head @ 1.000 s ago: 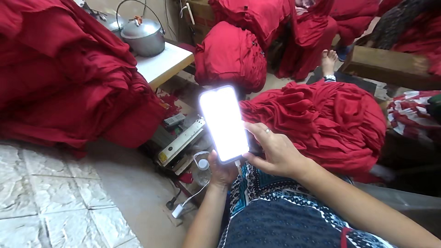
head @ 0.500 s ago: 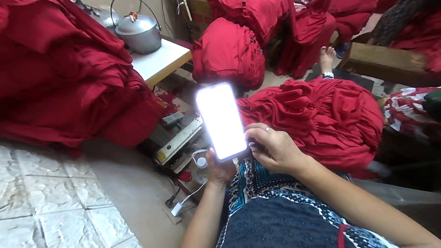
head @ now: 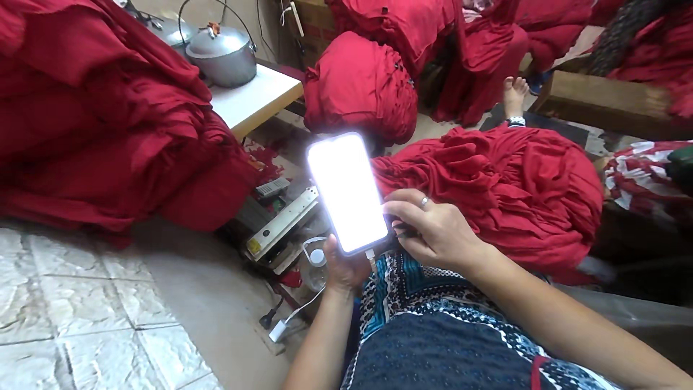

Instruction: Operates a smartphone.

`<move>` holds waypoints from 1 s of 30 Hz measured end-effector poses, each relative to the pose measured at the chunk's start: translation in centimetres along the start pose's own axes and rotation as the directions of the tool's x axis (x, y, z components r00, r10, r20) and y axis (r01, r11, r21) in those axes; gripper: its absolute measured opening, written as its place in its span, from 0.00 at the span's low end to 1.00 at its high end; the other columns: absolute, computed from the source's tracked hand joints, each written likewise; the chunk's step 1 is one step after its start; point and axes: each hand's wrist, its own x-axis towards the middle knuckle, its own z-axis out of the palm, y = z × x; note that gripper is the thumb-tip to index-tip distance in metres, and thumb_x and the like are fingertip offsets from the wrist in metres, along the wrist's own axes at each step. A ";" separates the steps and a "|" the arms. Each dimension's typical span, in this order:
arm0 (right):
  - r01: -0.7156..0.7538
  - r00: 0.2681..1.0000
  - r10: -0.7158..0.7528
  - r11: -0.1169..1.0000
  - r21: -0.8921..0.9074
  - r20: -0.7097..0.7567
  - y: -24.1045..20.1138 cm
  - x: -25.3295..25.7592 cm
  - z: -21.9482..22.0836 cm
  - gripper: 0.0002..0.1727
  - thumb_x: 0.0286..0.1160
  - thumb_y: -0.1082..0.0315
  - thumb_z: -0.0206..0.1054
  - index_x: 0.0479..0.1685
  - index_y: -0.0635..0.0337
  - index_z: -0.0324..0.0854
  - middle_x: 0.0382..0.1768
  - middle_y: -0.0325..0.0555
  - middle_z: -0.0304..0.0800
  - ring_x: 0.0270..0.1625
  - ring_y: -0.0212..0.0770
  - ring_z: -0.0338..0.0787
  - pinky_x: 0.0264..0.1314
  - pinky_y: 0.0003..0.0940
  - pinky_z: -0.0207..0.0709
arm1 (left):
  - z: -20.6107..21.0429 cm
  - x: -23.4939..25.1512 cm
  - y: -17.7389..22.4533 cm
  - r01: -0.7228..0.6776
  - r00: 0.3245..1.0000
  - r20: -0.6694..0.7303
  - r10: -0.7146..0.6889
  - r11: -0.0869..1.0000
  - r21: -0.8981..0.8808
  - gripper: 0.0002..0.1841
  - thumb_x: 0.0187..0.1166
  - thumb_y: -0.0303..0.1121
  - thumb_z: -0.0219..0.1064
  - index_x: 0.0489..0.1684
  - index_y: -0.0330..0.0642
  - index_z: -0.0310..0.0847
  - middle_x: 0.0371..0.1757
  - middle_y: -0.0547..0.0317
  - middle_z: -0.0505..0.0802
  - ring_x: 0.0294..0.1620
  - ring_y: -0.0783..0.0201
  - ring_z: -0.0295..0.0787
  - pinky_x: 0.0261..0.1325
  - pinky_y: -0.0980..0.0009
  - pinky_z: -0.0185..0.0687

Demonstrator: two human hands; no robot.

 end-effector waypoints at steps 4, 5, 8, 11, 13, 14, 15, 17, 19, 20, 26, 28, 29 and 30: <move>-0.021 0.998 0.016 0.995 -0.093 -0.057 -0.1 1.6 -0.4 0.23 0.74 0.63 0.57 0.66 0.53 0.88 0.42 0.48 0.86 0.24 0.37 0.82 0.17 0.33 0.69 | 0.1 -0.1 -0.2 0.004 1.000 -0.024 -0.003 0.999 0.040 0.31 0.60 0.58 0.79 0.58 0.48 0.90 0.56 0.51 0.96 0.61 0.54 0.93 0.66 0.53 0.86; -0.018 0.998 0.012 0.994 -0.107 -0.058 -0.1 1.9 -0.5 0.24 0.74 0.63 0.56 0.68 0.53 0.87 0.40 0.47 0.85 0.23 0.37 0.80 0.16 0.33 0.68 | 0.0 -0.1 -0.2 0.003 1.000 -0.029 -0.001 0.999 0.046 0.32 0.60 0.59 0.79 0.59 0.47 0.90 0.56 0.51 0.95 0.61 0.54 0.92 0.66 0.51 0.86; -0.004 0.998 -0.004 0.992 -0.128 -0.062 -0.3 2.5 -0.5 0.25 0.74 0.63 0.56 0.69 0.52 0.87 0.38 0.46 0.83 0.22 0.36 0.79 0.16 0.32 0.66 | -0.2 -0.1 -0.3 -0.022 0.999 -0.046 0.026 0.996 0.085 0.32 0.60 0.60 0.79 0.59 0.48 0.89 0.56 0.52 0.95 0.61 0.55 0.92 0.64 0.52 0.86; 0.011 0.998 -0.021 0.989 -0.151 -0.063 -0.3 2.7 -0.3 0.24 0.75 0.63 0.55 0.67 0.51 0.88 0.36 0.46 0.81 0.20 0.36 0.77 0.15 0.31 0.64 | -0.2 -0.1 -0.4 -0.035 0.998 -0.041 0.038 0.996 0.086 0.33 0.60 0.60 0.79 0.59 0.48 0.89 0.56 0.52 0.95 0.60 0.55 0.93 0.64 0.52 0.86; 0.010 0.999 -0.018 0.984 -0.177 -0.044 -0.3 2.9 -0.3 0.24 0.76 0.62 0.55 0.66 0.51 0.89 0.36 0.46 0.81 0.19 0.37 0.76 0.14 0.32 0.63 | -0.3 -0.2 -0.4 -0.034 0.997 -0.062 0.040 0.995 0.093 0.33 0.58 0.60 0.80 0.59 0.48 0.89 0.55 0.52 0.96 0.60 0.55 0.93 0.64 0.52 0.86; 0.004 0.999 -0.010 0.982 -0.190 -0.033 -0.4 2.9 -0.2 0.24 0.75 0.62 0.55 0.65 0.50 0.89 0.35 0.47 0.81 0.19 0.38 0.77 0.13 0.33 0.63 | -0.3 -0.2 -0.5 -0.032 0.997 -0.072 0.039 0.995 0.097 0.33 0.57 0.61 0.80 0.58 0.48 0.89 0.55 0.52 0.96 0.60 0.55 0.93 0.64 0.51 0.86; 0.000 1.000 -0.005 0.980 -0.197 -0.026 -0.3 3.0 -0.2 0.24 0.75 0.62 0.55 0.65 0.50 0.90 0.34 0.47 0.81 0.19 0.38 0.77 0.13 0.33 0.64 | -0.4 -0.2 -0.5 -0.027 0.997 -0.068 0.034 0.996 0.091 0.33 0.58 0.61 0.80 0.58 0.48 0.89 0.55 0.52 0.95 0.60 0.55 0.92 0.65 0.51 0.86; 0.004 0.999 -0.012 0.982 -0.189 -0.039 -0.3 3.0 -0.3 0.24 0.75 0.63 0.55 0.66 0.50 0.89 0.35 0.47 0.82 0.19 0.38 0.78 0.13 0.33 0.64 | -0.3 -0.1 -0.4 -0.025 0.998 -0.052 0.029 0.996 0.083 0.33 0.59 0.60 0.79 0.59 0.48 0.89 0.55 0.52 0.95 0.61 0.54 0.92 0.65 0.51 0.86; 0.003 0.998 -0.013 0.986 -0.168 -0.060 -0.3 3.0 -0.5 0.25 0.74 0.63 0.55 0.68 0.53 0.88 0.36 0.46 0.82 0.21 0.38 0.78 0.15 0.33 0.65 | -0.1 -0.1 -0.4 -0.016 0.999 -0.028 0.018 0.998 0.069 0.33 0.59 0.60 0.79 0.60 0.48 0.89 0.57 0.51 0.95 0.62 0.53 0.92 0.66 0.50 0.86; -0.004 0.998 -0.005 0.987 -0.159 -0.061 -0.3 3.0 -0.5 0.25 0.74 0.63 0.56 0.68 0.54 0.87 0.37 0.47 0.83 0.21 0.38 0.79 0.15 0.33 0.66 | -0.1 0.0 -0.4 -0.014 1.000 -0.023 0.015 0.998 0.060 0.33 0.59 0.60 0.79 0.61 0.47 0.89 0.57 0.50 0.95 0.62 0.52 0.92 0.66 0.49 0.85; -0.062 0.997 0.056 0.990 -0.125 -0.049 0.0 2.7 -0.5 0.21 0.70 0.64 0.58 0.60 0.61 0.84 0.50 0.52 0.89 0.25 0.41 0.85 0.17 0.38 0.72 | 0.0 0.2 -0.3 0.022 0.999 0.044 -0.021 1.000 -0.020 0.31 0.63 0.56 0.78 0.62 0.46 0.89 0.59 0.49 0.94 0.64 0.51 0.91 0.69 0.50 0.83; -0.068 0.997 0.063 0.992 -0.110 -0.048 -0.1 2.6 -0.5 0.18 0.71 0.64 0.59 0.56 0.61 0.83 0.50 0.51 0.90 0.25 0.41 0.86 0.17 0.37 0.73 | 0.0 0.1 -0.3 0.020 0.999 0.039 -0.019 1.000 -0.013 0.31 0.63 0.56 0.78 0.62 0.46 0.89 0.59 0.49 0.95 0.63 0.52 0.91 0.69 0.50 0.84; -0.068 0.997 0.063 0.992 -0.102 -0.050 -0.2 2.6 -0.5 0.17 0.70 0.64 0.59 0.55 0.61 0.83 0.49 0.51 0.90 0.25 0.40 0.86 0.17 0.37 0.73 | 0.0 0.1 -0.3 0.016 0.999 0.031 -0.016 1.000 -0.006 0.31 0.62 0.56 0.78 0.61 0.46 0.89 0.58 0.50 0.95 0.63 0.52 0.91 0.68 0.50 0.84; -0.068 0.997 0.063 0.993 -0.096 -0.049 -0.2 2.6 -0.5 0.17 0.71 0.64 0.59 0.54 0.61 0.82 0.48 0.50 0.90 0.24 0.40 0.85 0.17 0.37 0.73 | 0.0 0.1 -0.3 0.015 1.000 0.022 -0.015 1.000 -0.002 0.31 0.62 0.56 0.79 0.61 0.46 0.89 0.58 0.50 0.95 0.63 0.52 0.91 0.68 0.50 0.84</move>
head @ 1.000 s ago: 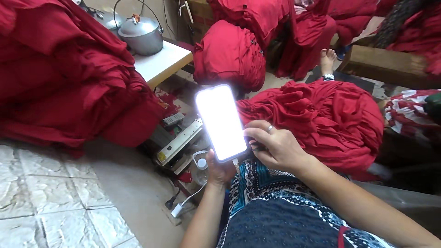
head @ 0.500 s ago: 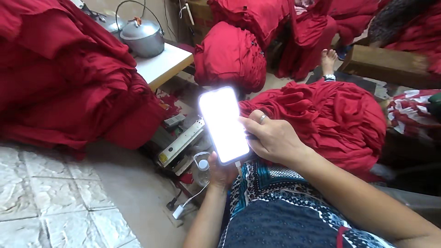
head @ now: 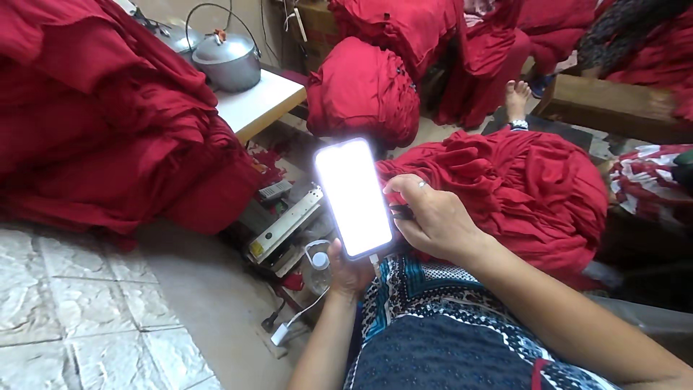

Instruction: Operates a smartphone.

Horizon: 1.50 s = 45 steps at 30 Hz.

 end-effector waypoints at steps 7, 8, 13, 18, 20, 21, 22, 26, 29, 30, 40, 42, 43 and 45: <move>-0.021 0.999 0.020 1.000 0.016 0.032 -0.1 -0.2 0.0 0.17 0.70 0.64 0.60 0.56 0.60 0.82 0.38 0.47 0.90 0.23 0.41 0.85 0.18 0.39 0.74 | -0.1 -0.1 0.0 0.001 1.000 -0.017 0.000 1.000 0.006 0.32 0.61 0.57 0.79 0.61 0.46 0.89 0.58 0.49 0.95 0.63 0.52 0.91 0.68 0.50 0.84; -0.022 0.999 0.022 1.000 0.019 0.034 -0.2 -0.2 0.0 0.17 0.70 0.65 0.60 0.56 0.60 0.82 0.38 0.47 0.90 0.23 0.40 0.85 0.18 0.39 0.74 | -0.1 0.0 0.0 0.002 1.000 -0.017 -0.001 1.000 0.003 0.32 0.61 0.57 0.80 0.61 0.46 0.89 0.58 0.49 0.95 0.63 0.52 0.91 0.68 0.50 0.84; -0.027 0.999 0.026 0.999 0.038 0.031 -0.1 -0.6 0.2 0.17 0.70 0.65 0.61 0.56 0.60 0.82 0.40 0.47 0.91 0.23 0.39 0.85 0.19 0.38 0.75 | -0.2 -0.1 0.0 -0.002 0.999 -0.034 0.002 1.000 -0.004 0.32 0.60 0.57 0.80 0.60 0.46 0.89 0.57 0.49 0.95 0.62 0.52 0.92 0.66 0.51 0.85; -0.030 0.999 0.029 0.999 0.043 0.029 -0.2 -0.9 0.3 0.16 0.70 0.66 0.61 0.56 0.60 0.82 0.39 0.47 0.90 0.24 0.39 0.85 0.19 0.37 0.75 | -0.1 -0.1 0.0 -0.007 0.999 -0.041 0.007 1.000 0.004 0.31 0.61 0.57 0.80 0.59 0.45 0.89 0.56 0.49 0.95 0.61 0.53 0.92 0.66 0.52 0.86; -0.033 0.999 0.032 0.998 0.050 0.032 -0.2 -1.0 0.3 0.16 0.70 0.66 0.61 0.54 0.60 0.82 0.40 0.47 0.90 0.24 0.40 0.85 0.19 0.38 0.75 | 0.0 -0.1 0.0 -0.012 0.999 -0.042 0.012 1.000 0.004 0.30 0.61 0.56 0.79 0.59 0.45 0.90 0.56 0.50 0.95 0.60 0.53 0.93 0.65 0.53 0.86; -0.028 0.999 0.026 0.998 0.056 0.029 -0.2 -1.1 0.4 0.15 0.70 0.67 0.61 0.53 0.60 0.82 0.43 0.48 0.90 0.25 0.39 0.86 0.20 0.37 0.76 | 0.1 -0.1 -0.1 -0.015 0.999 -0.039 0.015 1.000 0.004 0.30 0.62 0.56 0.79 0.59 0.45 0.90 0.56 0.50 0.95 0.60 0.53 0.93 0.65 0.53 0.87; -0.015 1.000 0.013 0.998 0.064 0.025 -0.2 -1.2 0.4 0.14 0.71 0.67 0.61 0.52 0.59 0.84 0.49 0.49 0.91 0.28 0.39 0.88 0.21 0.37 0.78 | 0.1 -0.1 -0.1 -0.018 0.999 -0.037 0.018 1.000 0.005 0.30 0.62 0.56 0.79 0.59 0.45 0.89 0.56 0.50 0.95 0.61 0.53 0.93 0.65 0.53 0.87; 0.055 0.998 -0.055 0.997 0.051 -0.016 -0.3 -1.8 0.9 0.14 0.73 0.67 0.59 0.47 0.57 0.89 0.42 0.50 0.85 0.25 0.38 0.83 0.18 0.33 0.72 | 0.0 -0.1 -0.1 -0.043 0.998 -0.051 0.045 0.998 0.043 0.30 0.62 0.57 0.79 0.58 0.46 0.90 0.55 0.51 0.96 0.60 0.56 0.93 0.63 0.55 0.88; 0.102 0.995 -0.102 0.994 0.036 -0.012 -0.5 -2.1 1.0 0.16 0.76 0.66 0.58 0.51 0.53 0.92 0.37 0.48 0.84 0.23 0.38 0.81 0.18 0.31 0.71 | 0.1 -0.1 -0.1 -0.074 0.995 -0.061 0.079 0.994 0.084 0.29 0.63 0.58 0.77 0.56 0.47 0.90 0.53 0.54 0.96 0.58 0.59 0.94 0.62 0.58 0.88; 0.119 0.993 -0.119 0.992 0.029 -0.015 -0.6 -2.1 1.1 0.16 0.77 0.65 0.58 0.52 0.52 0.92 0.36 0.48 0.83 0.22 0.38 0.80 0.18 0.31 0.70 | 0.2 -0.1 -0.1 -0.078 0.994 -0.066 0.085 0.993 0.089 0.28 0.63 0.57 0.78 0.55 0.48 0.91 0.52 0.54 0.97 0.57 0.59 0.94 0.61 0.59 0.89; 0.136 0.990 -0.135 0.990 -0.031 0.031 -0.8 -2.2 1.1 0.18 0.77 0.65 0.58 0.55 0.49 0.92 0.32 0.47 0.84 0.21 0.41 0.81 0.16 0.34 0.69 | 0.5 -0.1 -0.1 -0.055 0.997 -0.054 0.058 0.997 0.061 0.28 0.63 0.57 0.78 0.56 0.47 0.91 0.52 0.52 0.97 0.57 0.58 0.95 0.60 0.58 0.90; 0.130 0.991 -0.130 0.991 -0.011 0.010 -0.7 -2.2 1.0 0.17 0.77 0.65 0.57 0.54 0.51 0.91 0.33 0.47 0.84 0.21 0.40 0.80 0.16 0.33 0.69 | 0.5 -0.2 -0.1 -0.059 0.997 -0.054 0.063 0.996 0.059 0.28 0.63 0.57 0.78 0.56 0.46 0.91 0.53 0.52 0.96 0.58 0.57 0.94 0.62 0.56 0.89; 0.126 0.992 -0.126 0.992 -0.006 0.005 -0.7 -2.2 1.0 0.17 0.77 0.65 0.57 0.53 0.53 0.91 0.33 0.47 0.84 0.21 0.39 0.81 0.17 0.33 0.69 | 0.5 -0.1 -0.1 -0.059 0.996 -0.057 0.062 0.996 0.061 0.28 0.63 0.57 0.78 0.56 0.47 0.91 0.53 0.52 0.96 0.58 0.57 0.94 0.62 0.57 0.89; 0.115 0.993 -0.115 0.993 -0.002 0.003 -0.6 -2.3 1.0 0.14 0.77 0.66 0.56 0.48 0.57 0.88 0.34 0.47 0.85 0.22 0.40 0.82 0.17 0.33 0.70 | 0.4 -0.1 -0.1 -0.050 0.998 -0.042 0.052 0.998 0.048 0.29 0.64 0.57 0.77 0.57 0.47 0.90 0.54 0.52 0.96 0.59 0.57 0.94 0.63 0.57 0.88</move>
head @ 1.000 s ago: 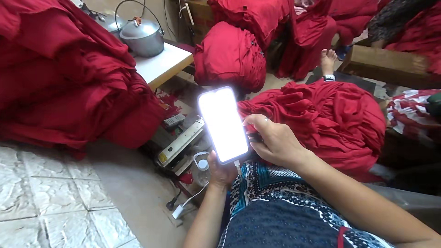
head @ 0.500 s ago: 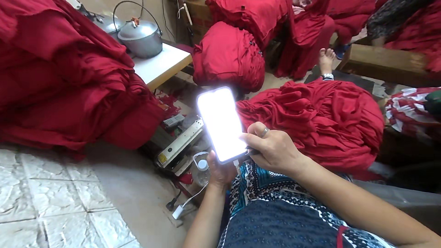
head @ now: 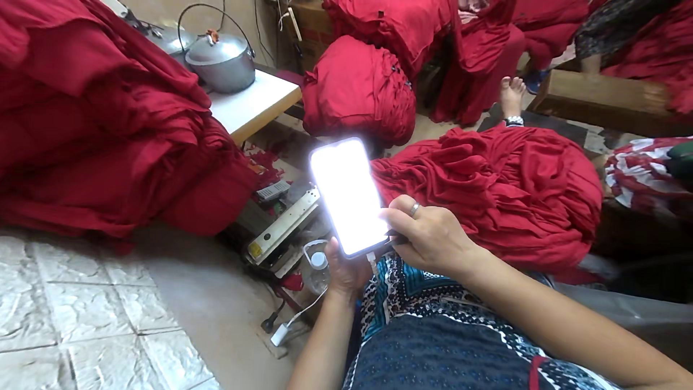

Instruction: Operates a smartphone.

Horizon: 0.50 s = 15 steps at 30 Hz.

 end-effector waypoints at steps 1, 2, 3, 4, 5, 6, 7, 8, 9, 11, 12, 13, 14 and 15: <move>-0.009 1.000 0.009 1.000 -0.002 -0.003 0.0 -0.1 0.1 0.13 0.77 0.66 0.56 0.47 0.58 0.87 0.35 0.48 0.87 0.22 0.40 0.83 0.17 0.34 0.71 | -0.1 0.0 0.0 0.006 1.000 0.007 -0.006 1.000 -0.006 0.29 0.63 0.57 0.78 0.58 0.46 0.90 0.55 0.52 0.96 0.59 0.56 0.93 0.63 0.56 0.88; -0.020 1.000 0.020 1.000 -0.002 -0.007 0.0 -0.1 0.1 0.13 0.77 0.66 0.56 0.45 0.59 0.86 0.36 0.48 0.87 0.22 0.40 0.84 0.17 0.34 0.71 | -0.2 0.0 0.0 0.009 1.000 0.006 -0.009 1.000 -0.007 0.30 0.63 0.57 0.78 0.58 0.46 0.90 0.55 0.51 0.96 0.60 0.56 0.93 0.63 0.56 0.88; -0.032 0.999 0.032 1.000 0.000 -0.012 0.1 -0.1 0.1 0.12 0.76 0.66 0.56 0.45 0.59 0.85 0.37 0.48 0.88 0.23 0.40 0.84 0.17 0.34 0.71 | -0.2 0.0 0.0 0.012 1.000 0.004 -0.012 1.000 -0.009 0.30 0.62 0.57 0.78 0.58 0.46 0.90 0.55 0.51 0.96 0.59 0.56 0.93 0.63 0.56 0.88; -0.042 0.999 0.042 0.999 0.002 -0.012 0.1 -0.2 0.1 0.12 0.75 0.66 0.57 0.45 0.59 0.85 0.38 0.48 0.89 0.23 0.40 0.85 0.17 0.34 0.72 | -0.3 0.0 0.0 0.010 1.000 0.003 -0.010 1.000 -0.005 0.30 0.62 0.57 0.78 0.58 0.46 0.90 0.55 0.51 0.96 0.59 0.56 0.94 0.62 0.56 0.88; -0.053 0.999 0.053 0.999 0.005 -0.009 0.1 -0.2 0.1 0.12 0.75 0.66 0.57 0.45 0.59 0.84 0.38 0.48 0.89 0.24 0.40 0.86 0.18 0.34 0.73 | -0.3 0.0 0.0 0.003 1.000 -0.002 -0.003 1.000 0.009 0.29 0.62 0.57 0.78 0.57 0.47 0.90 0.55 0.52 0.96 0.59 0.57 0.94 0.62 0.57 0.88; -0.065 0.998 0.065 0.998 0.009 -0.003 0.1 -0.2 0.0 0.11 0.76 0.66 0.57 0.45 0.59 0.84 0.39 0.48 0.89 0.25 0.41 0.86 0.19 0.35 0.74 | -0.3 -0.1 0.0 -0.005 1.000 -0.007 0.005 0.999 0.034 0.29 0.62 0.59 0.78 0.57 0.49 0.90 0.54 0.54 0.96 0.58 0.59 0.94 0.62 0.58 0.88; -0.075 0.997 0.075 0.997 0.013 0.001 0.1 -0.3 0.0 0.11 0.76 0.66 0.57 0.45 0.59 0.84 0.40 0.48 0.89 0.27 0.41 0.87 0.20 0.35 0.75 | -0.4 -0.1 0.0 -0.004 1.000 -0.001 0.004 0.999 0.048 0.29 0.63 0.59 0.77 0.57 0.50 0.91 0.54 0.56 0.96 0.59 0.60 0.93 0.62 0.59 0.88; -0.082 0.997 0.082 0.997 0.015 0.005 0.1 -0.3 0.0 0.11 0.75 0.66 0.58 0.45 0.59 0.84 0.40 0.49 0.90 0.27 0.42 0.88 0.20 0.36 0.76 | -0.5 -0.1 0.0 -0.002 1.000 -0.005 0.002 0.998 0.059 0.29 0.63 0.60 0.77 0.56 0.51 0.91 0.54 0.56 0.96 0.59 0.60 0.93 0.62 0.58 0.88; -0.087 0.996 0.087 0.996 0.014 0.007 0.1 -0.3 0.0 0.11 0.76 0.66 0.58 0.45 0.59 0.84 0.41 0.49 0.90 0.28 0.42 0.89 0.20 0.36 0.77 | -0.6 -0.1 0.0 0.002 1.000 -0.006 -0.002 0.998 0.058 0.29 0.62 0.60 0.77 0.56 0.50 0.92 0.54 0.56 0.96 0.59 0.59 0.93 0.62 0.56 0.88; -0.092 0.996 0.092 0.996 0.016 0.010 0.1 -0.4 0.1 0.11 0.76 0.65 0.58 0.45 0.59 0.84 0.41 0.49 0.90 0.28 0.42 0.89 0.21 0.37 0.77 | -0.6 -0.1 0.1 0.019 1.000 0.010 -0.020 1.000 0.023 0.29 0.62 0.59 0.78 0.57 0.49 0.91 0.55 0.53 0.96 0.60 0.56 0.93 0.64 0.54 0.88; -0.095 0.995 0.095 0.995 0.017 0.012 0.2 -0.4 0.1 0.11 0.76 0.65 0.58 0.45 0.59 0.84 0.42 0.49 0.90 0.29 0.42 0.89 0.20 0.37 0.77 | -0.7 0.0 0.1 0.026 0.999 0.019 -0.027 1.000 0.005 0.29 0.63 0.58 0.78 0.57 0.48 0.91 0.56 0.52 0.96 0.61 0.55 0.93 0.65 0.54 0.87; -0.098 0.995 0.098 0.995 0.018 0.014 0.2 -0.4 0.1 0.11 0.76 0.66 0.58 0.45 0.59 0.84 0.42 0.49 0.90 0.29 0.42 0.90 0.20 0.37 0.77 | -0.7 0.0 0.1 0.032 0.999 0.024 -0.031 0.999 -0.005 0.29 0.63 0.58 0.78 0.57 0.48 0.91 0.56 0.52 0.96 0.61 0.55 0.93 0.65 0.54 0.87; -0.101 0.995 0.101 0.995 0.018 0.016 0.2 -0.4 0.1 0.11 0.76 0.66 0.58 0.45 0.59 0.84 0.43 0.49 0.91 0.29 0.42 0.90 0.21 0.37 0.77 | -0.7 0.0 0.1 0.033 0.999 0.024 -0.033 0.999 -0.009 0.29 0.63 0.57 0.78 0.57 0.47 0.91 0.56 0.52 0.96 0.61 0.55 0.93 0.65 0.54 0.87; -0.105 0.994 0.105 0.994 0.021 0.019 0.2 -0.4 0.0 0.11 0.75 0.66 0.58 0.45 0.59 0.84 0.43 0.49 0.91 0.29 0.43 0.90 0.21 0.37 0.78 | -0.8 0.0 0.1 0.032 0.999 0.020 -0.032 0.999 -0.007 0.29 0.63 0.57 0.78 0.57 0.48 0.91 0.56 0.53 0.96 0.61 0.55 0.93 0.65 0.54 0.87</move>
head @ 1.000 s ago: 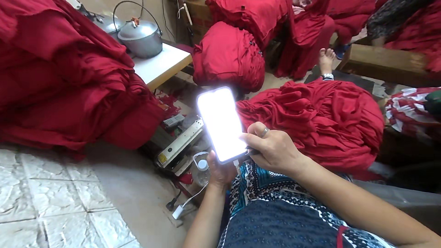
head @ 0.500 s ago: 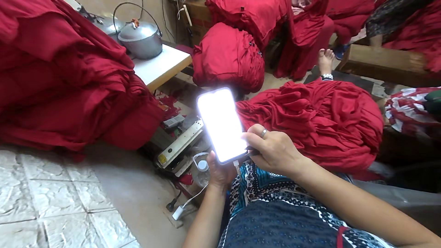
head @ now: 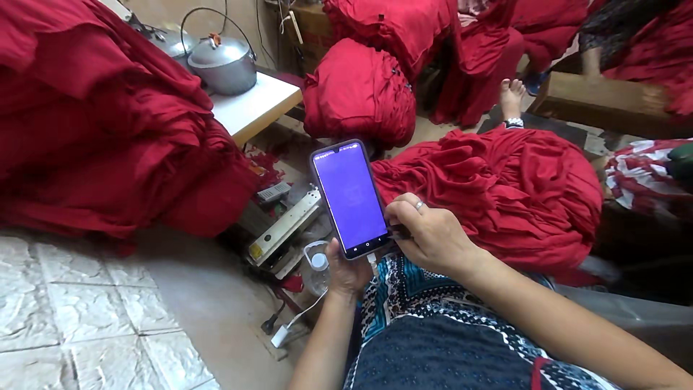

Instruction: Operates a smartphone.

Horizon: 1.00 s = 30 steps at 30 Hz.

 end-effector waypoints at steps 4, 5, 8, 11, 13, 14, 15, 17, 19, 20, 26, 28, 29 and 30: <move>-0.003 1.000 0.003 1.000 0.014 0.003 0.0 0.0 0.0 0.10 0.75 0.66 0.59 0.45 0.59 0.83 0.45 0.50 0.91 0.30 0.43 0.90 0.21 0.38 0.78 | 0.1 0.1 0.0 0.008 1.000 0.003 -0.008 1.000 -0.015 0.28 0.63 0.57 0.77 0.57 0.48 0.91 0.56 0.53 0.96 0.60 0.56 0.93 0.64 0.55 0.87; 0.000 1.000 0.000 1.000 0.013 0.002 0.0 0.0 0.0 0.10 0.75 0.66 0.59 0.46 0.59 0.83 0.45 0.50 0.91 0.30 0.43 0.90 0.21 0.38 0.79 | 0.1 0.1 0.0 0.005 1.000 0.011 -0.005 1.000 -0.018 0.28 0.64 0.57 0.77 0.57 0.48 0.91 0.56 0.52 0.96 0.60 0.56 0.93 0.64 0.55 0.87; 0.006 1.000 -0.006 1.000 0.012 -0.003 0.0 0.0 0.0 0.10 0.75 0.67 0.58 0.46 0.60 0.83 0.45 0.50 0.91 0.29 0.42 0.90 0.21 0.37 0.78 | 0.1 0.2 0.0 0.003 1.000 0.028 -0.002 1.000 -0.030 0.28 0.65 0.56 0.77 0.58 0.47 0.91 0.56 0.51 0.96 0.60 0.55 0.93 0.64 0.54 0.87; 0.012 1.000 -0.012 1.000 0.017 -0.005 0.0 0.0 0.0 0.11 0.75 0.67 0.58 0.46 0.60 0.83 0.46 0.51 0.91 0.29 0.42 0.90 0.20 0.37 0.78 | 0.2 0.2 0.1 0.010 1.000 0.019 -0.010 0.999 -0.033 0.29 0.63 0.57 0.77 0.58 0.46 0.90 0.57 0.51 0.95 0.60 0.54 0.93 0.64 0.53 0.87; 0.015 1.000 -0.015 1.000 0.016 -0.008 0.0 0.0 0.0 0.10 0.75 0.67 0.58 0.46 0.59 0.83 0.47 0.51 0.91 0.28 0.42 0.89 0.20 0.37 0.78 | 0.1 0.2 0.1 0.014 1.000 0.022 -0.013 0.999 -0.034 0.29 0.64 0.57 0.77 0.58 0.46 0.90 0.57 0.51 0.95 0.60 0.54 0.93 0.64 0.53 0.87; 0.015 1.000 -0.015 1.000 0.019 -0.006 0.0 0.0 0.0 0.10 0.76 0.67 0.58 0.46 0.59 0.83 0.47 0.51 0.91 0.28 0.42 0.89 0.20 0.37 0.78 | 0.0 0.2 0.1 0.015 1.000 0.028 -0.014 0.999 -0.038 0.29 0.64 0.56 0.77 0.59 0.46 0.90 0.57 0.50 0.95 0.61 0.54 0.93 0.64 0.53 0.87; 0.014 1.000 -0.014 1.000 0.021 -0.003 0.0 0.0 0.0 0.10 0.76 0.67 0.58 0.46 0.59 0.83 0.48 0.51 0.91 0.28 0.42 0.89 0.20 0.37 0.78 | 0.0 0.2 0.1 0.019 0.999 0.035 -0.017 0.999 -0.047 0.29 0.64 0.56 0.77 0.59 0.46 0.90 0.57 0.50 0.95 0.61 0.53 0.93 0.65 0.53 0.86; 0.014 1.000 -0.014 1.000 0.023 0.000 0.0 0.0 0.0 0.10 0.76 0.67 0.58 0.46 0.59 0.83 0.49 0.51 0.91 0.28 0.42 0.89 0.20 0.36 0.78 | 0.0 0.2 0.1 0.024 0.999 0.040 -0.022 0.998 -0.054 0.29 0.65 0.55 0.77 0.60 0.45 0.90 0.58 0.49 0.95 0.62 0.53 0.92 0.65 0.52 0.86; 0.012 1.000 -0.012 1.000 0.022 0.002 0.0 -0.1 0.1 0.10 0.76 0.67 0.58 0.46 0.59 0.83 0.49 0.52 0.91 0.28 0.42 0.90 0.20 0.37 0.78 | -0.1 0.2 0.1 0.023 0.999 0.050 -0.020 0.998 -0.051 0.29 0.65 0.56 0.77 0.60 0.45 0.90 0.58 0.50 0.95 0.62 0.53 0.92 0.65 0.53 0.86; 0.010 1.000 -0.011 1.000 0.022 0.003 0.0 -0.1 0.1 0.10 0.76 0.67 0.58 0.46 0.59 0.83 0.49 0.52 0.92 0.28 0.42 0.90 0.20 0.36 0.78 | -0.1 0.2 0.1 0.021 0.998 0.054 -0.018 0.998 -0.052 0.29 0.65 0.55 0.77 0.60 0.45 0.90 0.58 0.50 0.95 0.62 0.53 0.92 0.66 0.53 0.86; -0.004 1.000 0.003 0.999 0.040 0.023 -0.1 -0.2 0.1 0.11 0.76 0.66 0.58 0.48 0.58 0.82 0.52 0.51 0.92 0.29 0.42 0.90 0.20 0.37 0.78 | -0.1 0.2 0.2 0.028 0.999 0.039 -0.026 0.998 -0.050 0.29 0.64 0.56 0.77 0.60 0.46 0.90 0.58 0.50 0.95 0.61 0.53 0.93 0.64 0.53 0.87; -0.004 1.000 0.003 0.999 0.042 0.025 -0.1 -0.3 0.1 0.11 0.77 0.66 0.58 0.48 0.58 0.83 0.52 0.52 0.92 0.29 0.43 0.90 0.20 0.38 0.78 | -0.1 0.2 0.2 0.030 0.999 0.041 -0.028 0.998 -0.053 0.30 0.63 0.56 0.78 0.60 0.46 0.90 0.58 0.50 0.95 0.61 0.53 0.93 0.64 0.53 0.87; -0.006 1.000 0.005 0.999 0.044 0.029 -0.1 -0.3 0.1 0.11 0.77 0.66 0.58 0.49 0.58 0.83 0.52 0.52 0.92 0.29 0.43 0.90 0.20 0.38 0.79 | -0.1 0.2 0.2 0.028 0.999 0.031 -0.027 0.998 -0.047 0.30 0.63 0.57 0.78 0.60 0.46 0.90 0.58 0.50 0.95 0.61 0.53 0.93 0.64 0.53 0.87; -0.008 0.999 0.006 0.999 0.047 0.035 -0.1 -0.3 0.1 0.11 0.77 0.66 0.58 0.49 0.58 0.83 0.52 0.52 0.92 0.29 0.43 0.90 0.20 0.38 0.79 | 0.0 0.2 0.2 0.026 0.999 0.027 -0.025 0.999 -0.044 0.30 0.63 0.57 0.78 0.60 0.46 0.90 0.58 0.50 0.95 0.62 0.53 0.93 0.65 0.52 0.87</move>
